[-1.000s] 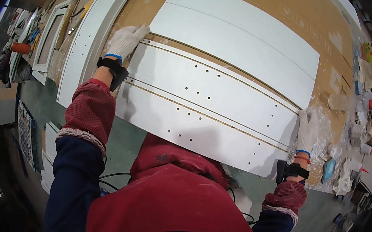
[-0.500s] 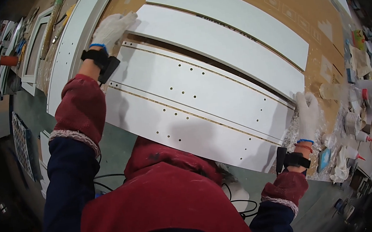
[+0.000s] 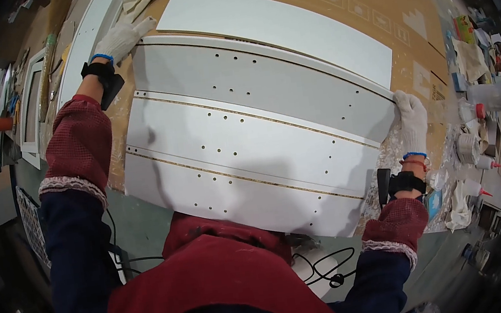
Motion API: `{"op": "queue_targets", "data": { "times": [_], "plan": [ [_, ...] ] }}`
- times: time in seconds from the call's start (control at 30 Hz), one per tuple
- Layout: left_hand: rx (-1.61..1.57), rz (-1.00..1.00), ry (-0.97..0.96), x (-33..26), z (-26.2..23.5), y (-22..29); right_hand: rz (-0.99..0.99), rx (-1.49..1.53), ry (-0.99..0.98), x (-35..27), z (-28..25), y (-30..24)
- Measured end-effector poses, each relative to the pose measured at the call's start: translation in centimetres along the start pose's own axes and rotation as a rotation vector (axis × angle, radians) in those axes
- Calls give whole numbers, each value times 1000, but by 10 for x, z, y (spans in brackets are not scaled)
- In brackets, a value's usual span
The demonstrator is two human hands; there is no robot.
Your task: Cleaning and inspecting white wood furniture panels using a cloth, scraping tool, and air nozzle.
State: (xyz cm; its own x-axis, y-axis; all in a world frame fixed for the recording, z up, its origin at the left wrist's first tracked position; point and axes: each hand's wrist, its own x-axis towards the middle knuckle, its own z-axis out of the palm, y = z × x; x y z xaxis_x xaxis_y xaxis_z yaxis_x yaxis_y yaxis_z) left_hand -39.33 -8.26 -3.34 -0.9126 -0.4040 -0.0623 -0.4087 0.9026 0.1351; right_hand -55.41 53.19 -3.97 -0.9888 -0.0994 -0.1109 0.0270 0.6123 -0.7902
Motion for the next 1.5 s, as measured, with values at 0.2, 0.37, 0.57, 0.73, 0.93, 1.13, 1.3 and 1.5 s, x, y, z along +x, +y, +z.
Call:
{"op": "queue_targets", "data": {
  "times": [0.2,0.37,0.57,0.73,0.93,1.13,1.3,1.5],
  "plan": [
    [-59,-343,-253,8,12,17,0,-193,35,2,26,-8],
    [-181,-301,-116,16,29,3,-75,-440,226,28,30,-9],
    [-300,-329,-66,45,35,48,86,-574,26,61,48,-9],
    [-161,-313,-55,43,30,34,26,-286,-53,51,42,-17],
    [44,-4,-12,34,-26,29,-175,-196,-99,32,-9,-29],
    [-475,-231,-168,92,-17,-29,-73,20,-107,76,-24,-21],
    [-576,-179,-50,130,27,-50,8,-145,-120,117,18,-22],
    [421,179,-11,99,29,7,-8,-212,14,110,37,-4]
  ]
}}
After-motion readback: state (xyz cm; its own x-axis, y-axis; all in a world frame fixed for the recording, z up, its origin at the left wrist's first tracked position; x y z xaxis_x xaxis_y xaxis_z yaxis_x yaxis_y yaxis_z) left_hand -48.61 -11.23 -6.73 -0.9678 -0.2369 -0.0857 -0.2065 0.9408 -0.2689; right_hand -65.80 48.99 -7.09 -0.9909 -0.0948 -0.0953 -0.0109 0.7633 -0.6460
